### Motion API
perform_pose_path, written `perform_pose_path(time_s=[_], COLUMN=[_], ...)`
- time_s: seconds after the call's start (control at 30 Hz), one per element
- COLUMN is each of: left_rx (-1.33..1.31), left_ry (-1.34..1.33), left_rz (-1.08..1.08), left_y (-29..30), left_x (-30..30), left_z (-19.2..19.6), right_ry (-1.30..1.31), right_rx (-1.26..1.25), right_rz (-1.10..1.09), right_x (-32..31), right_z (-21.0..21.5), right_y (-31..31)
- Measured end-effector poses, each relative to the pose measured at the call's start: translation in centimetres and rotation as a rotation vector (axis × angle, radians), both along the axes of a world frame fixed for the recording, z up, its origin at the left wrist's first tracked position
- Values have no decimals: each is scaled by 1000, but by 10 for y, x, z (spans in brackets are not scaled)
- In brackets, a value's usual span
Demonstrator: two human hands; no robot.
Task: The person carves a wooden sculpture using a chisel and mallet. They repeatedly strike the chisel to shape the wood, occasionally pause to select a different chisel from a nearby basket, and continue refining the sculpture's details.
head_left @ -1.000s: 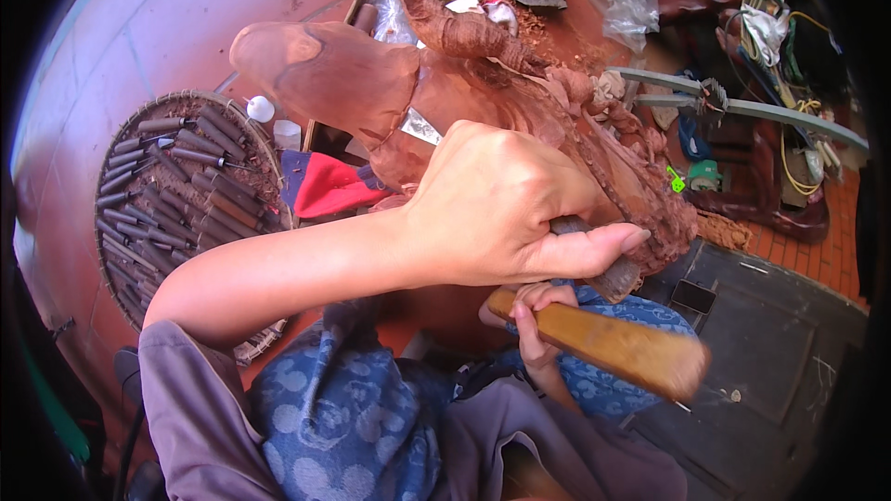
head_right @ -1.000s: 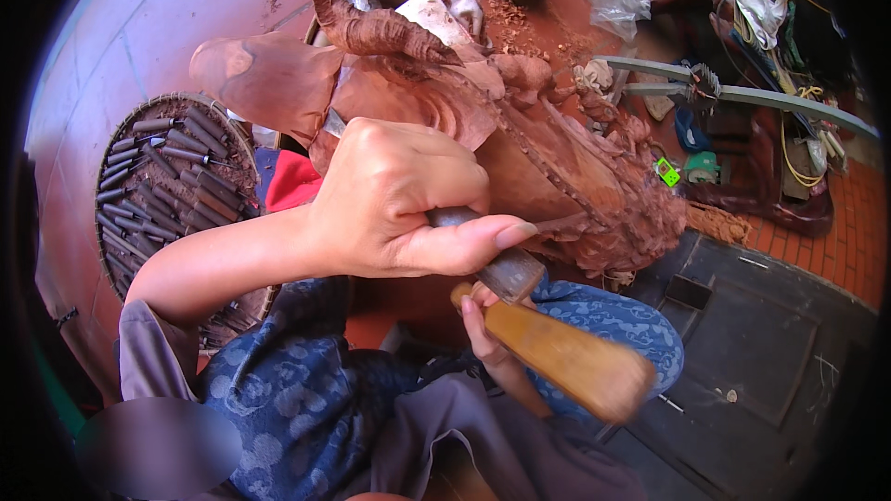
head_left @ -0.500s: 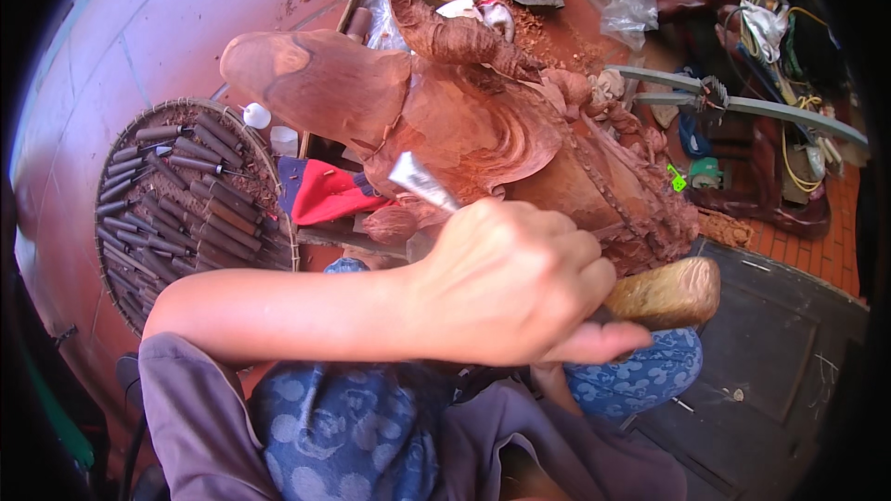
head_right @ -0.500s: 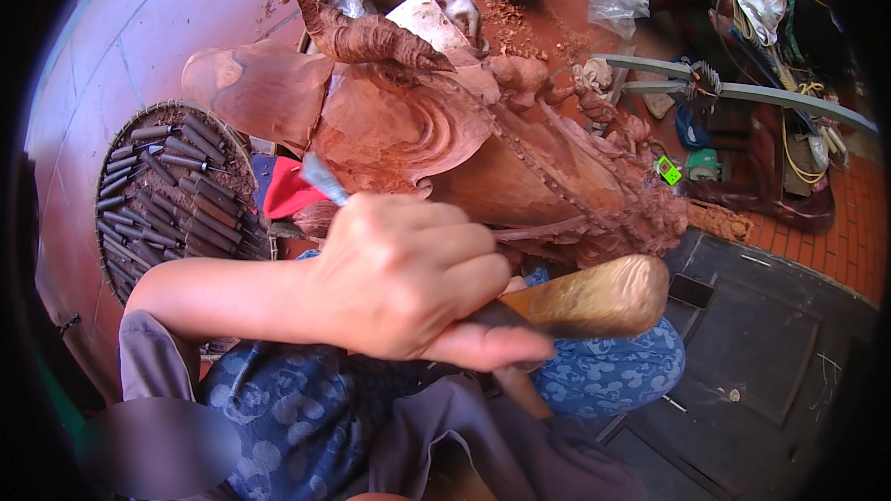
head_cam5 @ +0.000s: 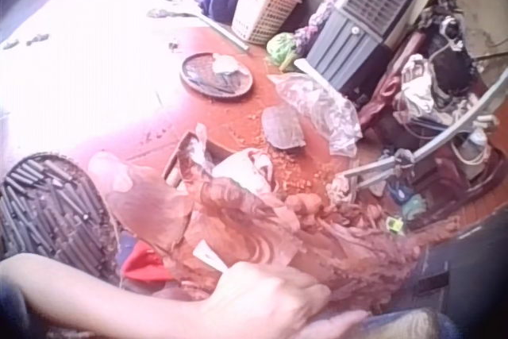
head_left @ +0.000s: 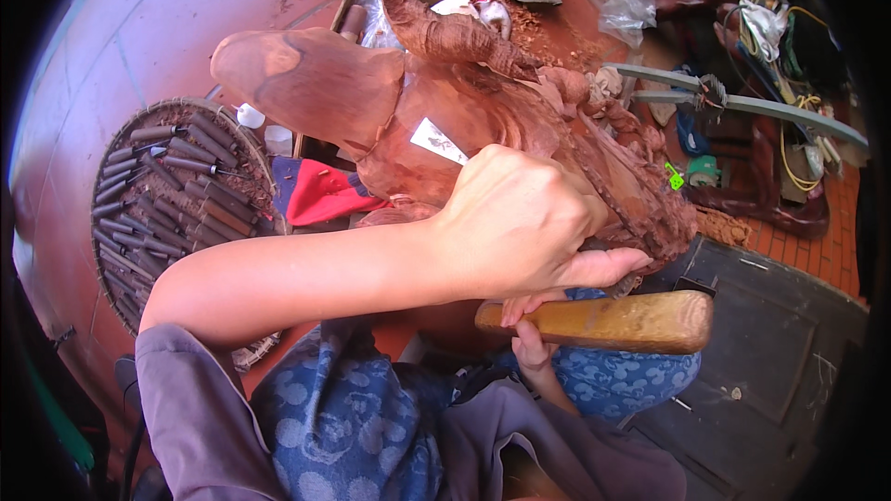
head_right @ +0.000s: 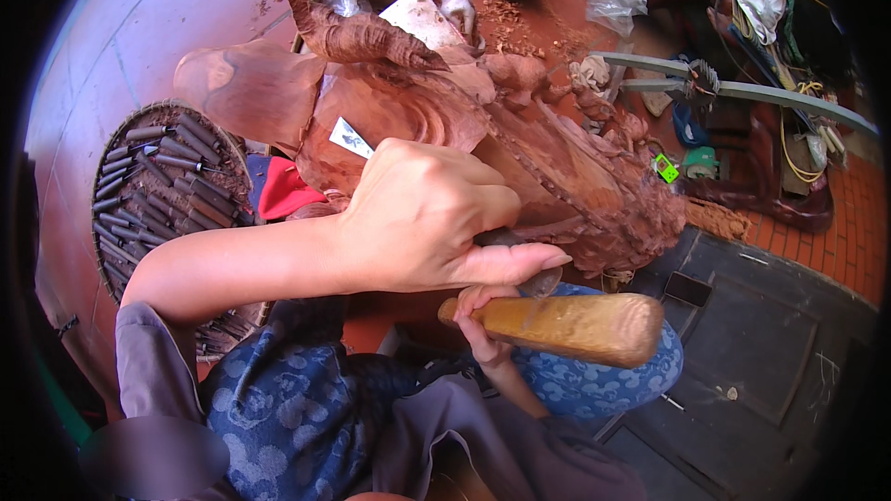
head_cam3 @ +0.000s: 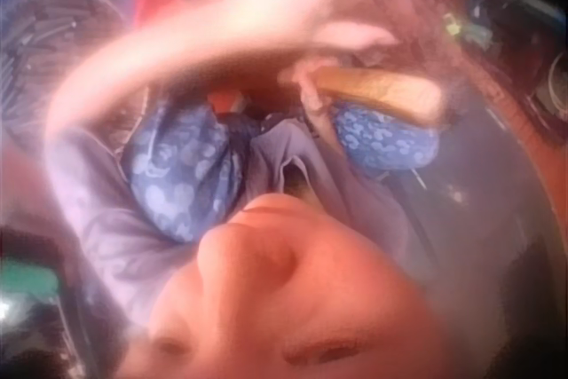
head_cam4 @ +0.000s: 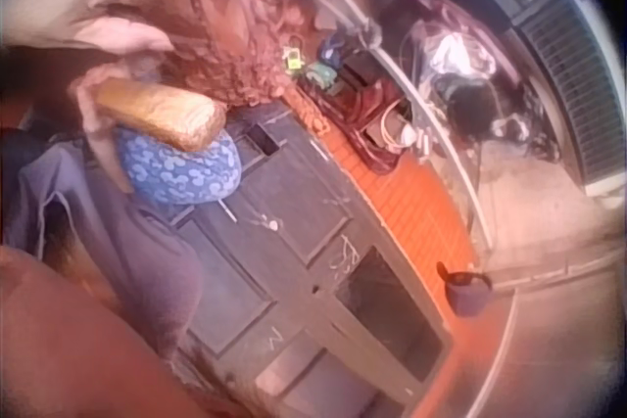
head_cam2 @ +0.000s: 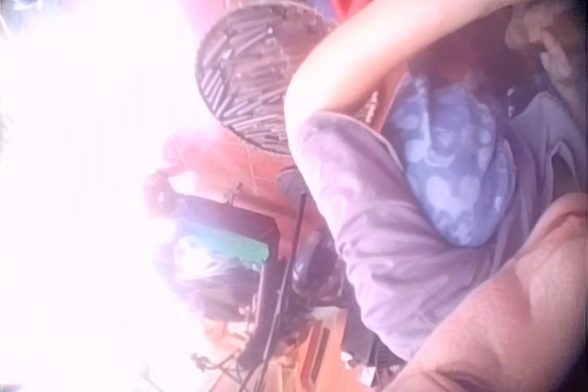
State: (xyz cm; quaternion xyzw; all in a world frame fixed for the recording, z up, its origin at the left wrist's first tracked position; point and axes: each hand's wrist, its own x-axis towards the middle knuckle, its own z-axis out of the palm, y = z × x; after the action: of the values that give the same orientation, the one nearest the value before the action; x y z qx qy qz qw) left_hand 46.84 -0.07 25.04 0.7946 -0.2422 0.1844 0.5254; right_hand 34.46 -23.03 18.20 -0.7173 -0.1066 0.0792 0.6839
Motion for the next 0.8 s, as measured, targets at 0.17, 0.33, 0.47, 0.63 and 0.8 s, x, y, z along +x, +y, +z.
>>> perform_pose_path(time_s=[0.17, 0.33, 0.47, 0.63, 0.8], left_rx=[-74, -23, 11, -23, -15], left_ry=[-95, -27, 33, 3, 3], left_rz=[-17, -12, -29, -22, -38], left_y=[-6, -7, -5, -3, -3], left_x=[-7, -6, -6, -4, -2], left_z=[1, -4, -3, -2, -2], right_ry=[120, 70, 20, -35, -23], right_rx=[21, -125, -186, -234, -275], right_rz=[-52, -72, -91, -119, -137], right_x=[-18, -17, -14, -7, -7], right_z=[-6, -1, 2, 11, 14], right_y=[-14, -7, 0, 6, 13])
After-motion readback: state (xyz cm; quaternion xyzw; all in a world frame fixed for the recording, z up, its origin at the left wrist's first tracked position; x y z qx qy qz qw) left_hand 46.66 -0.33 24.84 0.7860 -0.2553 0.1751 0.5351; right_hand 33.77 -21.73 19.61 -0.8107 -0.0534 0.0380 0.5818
